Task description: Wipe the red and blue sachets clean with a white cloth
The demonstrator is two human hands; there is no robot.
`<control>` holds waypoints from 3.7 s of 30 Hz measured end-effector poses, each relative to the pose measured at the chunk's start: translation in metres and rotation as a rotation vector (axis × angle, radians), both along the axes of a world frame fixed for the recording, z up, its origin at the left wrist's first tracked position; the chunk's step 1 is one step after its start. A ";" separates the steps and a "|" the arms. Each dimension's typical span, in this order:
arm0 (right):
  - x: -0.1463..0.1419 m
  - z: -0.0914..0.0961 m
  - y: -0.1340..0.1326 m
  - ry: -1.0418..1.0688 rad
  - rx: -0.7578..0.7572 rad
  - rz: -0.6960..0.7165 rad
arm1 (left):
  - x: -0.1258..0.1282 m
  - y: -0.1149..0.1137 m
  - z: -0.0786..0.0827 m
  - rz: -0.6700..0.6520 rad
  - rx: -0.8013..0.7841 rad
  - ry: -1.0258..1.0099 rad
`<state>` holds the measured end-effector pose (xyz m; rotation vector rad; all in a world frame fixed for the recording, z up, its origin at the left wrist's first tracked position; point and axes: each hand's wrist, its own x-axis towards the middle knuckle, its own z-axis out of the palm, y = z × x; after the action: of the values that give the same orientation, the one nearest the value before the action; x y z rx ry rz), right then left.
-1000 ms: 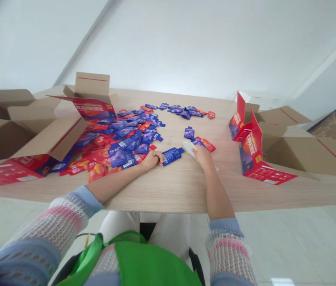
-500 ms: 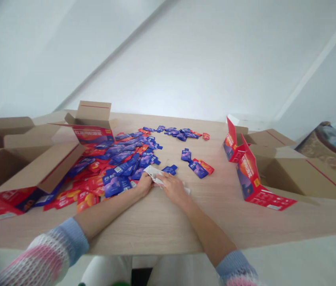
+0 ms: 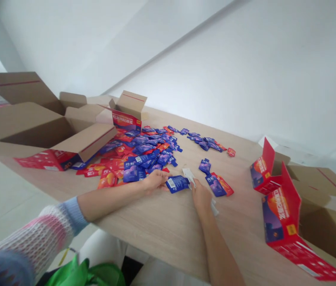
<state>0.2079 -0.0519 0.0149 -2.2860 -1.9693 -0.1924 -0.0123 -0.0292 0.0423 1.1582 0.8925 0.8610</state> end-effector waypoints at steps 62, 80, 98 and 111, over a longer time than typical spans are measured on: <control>0.079 0.042 -0.004 0.487 0.739 -0.302 | 0.206 0.186 -0.038 -0.346 0.941 0.987; 0.032 0.045 -0.018 0.437 0.847 0.134 | 0.057 0.063 -0.021 -0.905 0.949 0.837; -0.019 0.010 -0.009 0.145 -0.020 0.619 | 0.008 0.046 -0.053 -0.553 0.778 0.330; 0.008 0.001 0.018 0.134 0.059 0.103 | 0.016 -0.012 -0.042 0.025 1.218 0.868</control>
<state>0.2159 -0.0343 0.0157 -2.0976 -1.9797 -0.0845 0.0034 -0.0415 -0.0002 2.7171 1.0567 0.9278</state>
